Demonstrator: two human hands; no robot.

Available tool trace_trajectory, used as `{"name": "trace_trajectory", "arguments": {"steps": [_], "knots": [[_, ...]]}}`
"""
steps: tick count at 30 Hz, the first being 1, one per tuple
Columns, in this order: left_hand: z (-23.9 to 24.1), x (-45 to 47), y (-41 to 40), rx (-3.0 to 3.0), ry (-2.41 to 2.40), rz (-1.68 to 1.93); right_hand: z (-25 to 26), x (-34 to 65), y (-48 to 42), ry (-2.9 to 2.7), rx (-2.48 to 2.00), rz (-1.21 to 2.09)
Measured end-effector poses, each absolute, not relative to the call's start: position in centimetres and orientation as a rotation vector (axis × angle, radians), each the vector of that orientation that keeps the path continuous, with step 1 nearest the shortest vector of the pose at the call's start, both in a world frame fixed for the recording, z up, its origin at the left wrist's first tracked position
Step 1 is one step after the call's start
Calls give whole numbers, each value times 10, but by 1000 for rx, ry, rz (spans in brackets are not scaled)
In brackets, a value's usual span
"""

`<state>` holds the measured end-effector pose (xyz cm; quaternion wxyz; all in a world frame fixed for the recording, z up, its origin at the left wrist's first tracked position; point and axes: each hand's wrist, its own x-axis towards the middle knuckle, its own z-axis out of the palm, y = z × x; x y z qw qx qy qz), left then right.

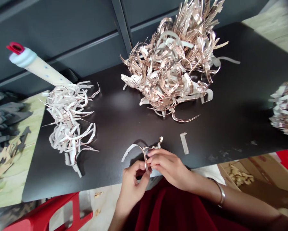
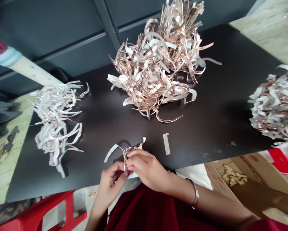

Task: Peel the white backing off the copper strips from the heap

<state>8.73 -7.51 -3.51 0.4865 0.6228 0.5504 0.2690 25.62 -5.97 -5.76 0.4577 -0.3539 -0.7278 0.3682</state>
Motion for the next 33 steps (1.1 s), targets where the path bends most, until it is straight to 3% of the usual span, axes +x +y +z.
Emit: {"name": "trace_trajectory", "arguments": {"steps": [7, 12, 16, 19, 25, 33], "knots": [[-33, 90, -78, 1466, 1441, 588, -64, 253, -62, -1805, -840, 881], [-31, 92, -78, 1308, 1360, 613, -64, 256, -61, -1502, -1055, 1226], [-33, 93, -80, 1157, 1357, 677, -57, 267, -60, -1470, -865, 1376], [-33, 94, -83, 1095, 1341, 695, -56, 271, -61, -1578, -729, 1261], [-31, 98, -83, 1098, 1322, 687, -66, 258, -62, -1732, -907, 815], [-33, 98, -83, 1138, 1324, 659, -69, 255, -60, -1711, -911, 744]]}}
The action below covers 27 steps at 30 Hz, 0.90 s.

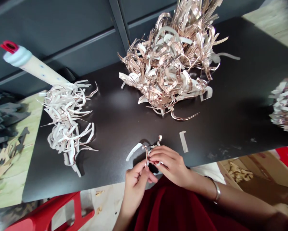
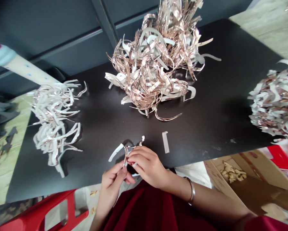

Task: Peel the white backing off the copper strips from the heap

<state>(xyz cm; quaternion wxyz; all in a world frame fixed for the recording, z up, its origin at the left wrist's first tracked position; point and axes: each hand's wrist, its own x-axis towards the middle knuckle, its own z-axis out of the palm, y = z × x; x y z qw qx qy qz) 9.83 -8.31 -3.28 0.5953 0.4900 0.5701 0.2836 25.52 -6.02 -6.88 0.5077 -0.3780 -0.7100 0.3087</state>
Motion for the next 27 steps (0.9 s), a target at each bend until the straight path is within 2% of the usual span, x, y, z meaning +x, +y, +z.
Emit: {"name": "trace_trajectory", "arguments": {"steps": [13, 21, 24, 27], "knots": [[-32, 96, -86, 1085, 1396, 672, -65, 253, -55, -1711, -891, 774], [-31, 87, -88, 1025, 1354, 669, -56, 262, -50, -1390, -1251, 1114], [-32, 73, -91, 987, 1362, 732, -58, 272, -40, -1396, -1289, 957], [-31, 60, -92, 939, 1416, 926, -65, 278, -34, -1771, -1195, 682]]}}
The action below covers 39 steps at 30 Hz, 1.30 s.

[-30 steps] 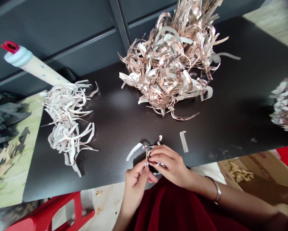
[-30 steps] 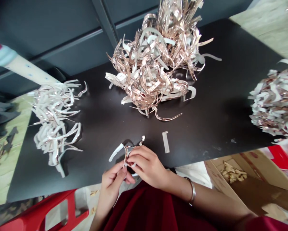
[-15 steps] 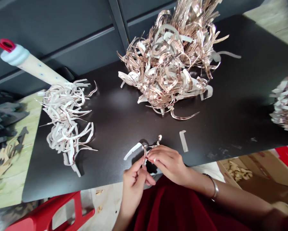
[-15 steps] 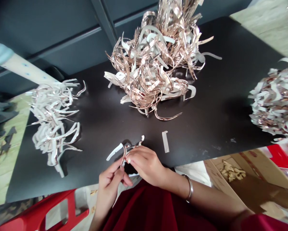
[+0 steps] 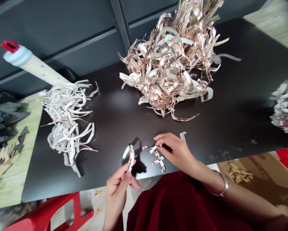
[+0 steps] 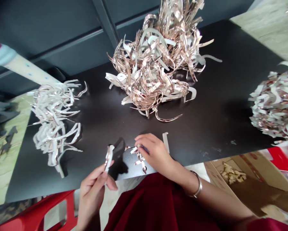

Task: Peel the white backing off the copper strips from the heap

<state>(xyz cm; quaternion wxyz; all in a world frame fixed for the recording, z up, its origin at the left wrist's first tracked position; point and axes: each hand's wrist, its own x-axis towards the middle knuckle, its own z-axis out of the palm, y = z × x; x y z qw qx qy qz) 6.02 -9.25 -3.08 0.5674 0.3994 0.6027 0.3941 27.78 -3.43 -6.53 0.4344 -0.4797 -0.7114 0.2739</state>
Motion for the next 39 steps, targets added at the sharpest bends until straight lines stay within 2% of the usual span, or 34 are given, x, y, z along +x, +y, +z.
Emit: {"name": "trace_trajectory", "arguments": {"steps": [5, 8, 14, 21, 24, 27, 32, 39], "knots": [[-29, 54, -87, 876, 1368, 1125, -74, 281, -43, -2322, -970, 247], [-30, 60, -78, 890, 1345, 1161, -70, 287, -51, -2541, -964, 113], [-29, 80, -57, 930, 1283, 1239, -63, 300, -60, -2776, -1013, 212], [-31, 100, -43, 856, 1239, 1418, -60, 306, -61, -2498, -1029, 300], [-26, 111, -43, 743, 1231, 1398, -47, 310, -51, -2089, -1048, 429], [-20, 123, -44, 692, 1184, 1337, -32, 300, -42, -1787, -1099, 717], [-18, 130, -47, 726, 1141, 1319, -23, 270, -33, -1548, -1053, 1364], [-23, 118, -53, 1000, 1019, 1275, -24, 280, -24, -1300, -855, 1833]]}}
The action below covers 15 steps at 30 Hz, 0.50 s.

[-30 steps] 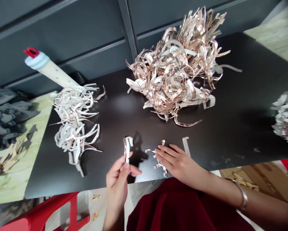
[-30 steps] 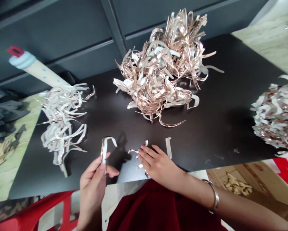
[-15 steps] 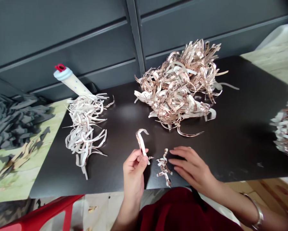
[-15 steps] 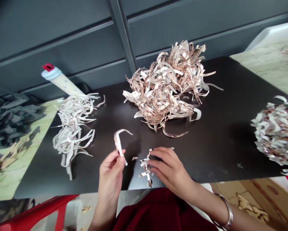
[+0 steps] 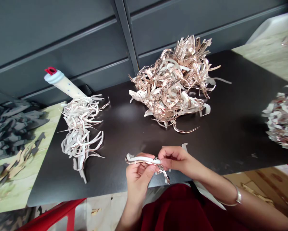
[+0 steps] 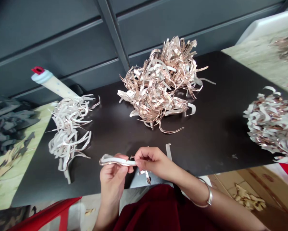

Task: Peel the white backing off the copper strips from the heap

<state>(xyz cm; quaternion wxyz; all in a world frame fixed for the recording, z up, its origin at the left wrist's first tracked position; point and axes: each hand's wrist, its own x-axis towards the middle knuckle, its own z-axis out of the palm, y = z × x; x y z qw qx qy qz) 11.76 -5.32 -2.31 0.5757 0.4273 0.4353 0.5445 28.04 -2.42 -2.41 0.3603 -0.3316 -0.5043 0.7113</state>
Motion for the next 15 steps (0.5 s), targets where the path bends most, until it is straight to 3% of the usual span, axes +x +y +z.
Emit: {"name": "trace_trajectory", "arguments": {"steps": [4, 12, 15], "knots": [[-23, 114, -53, 1172, 978, 1364, -19, 287, -19, -1452, -814, 1764], [-5, 116, -52, 1448, 840, 1386, -2, 286, -29, -1676, -979, 1003], [-5, 116, -56, 1457, 887, 1357, 8, 282, -41, -1670, -935, 895]]}}
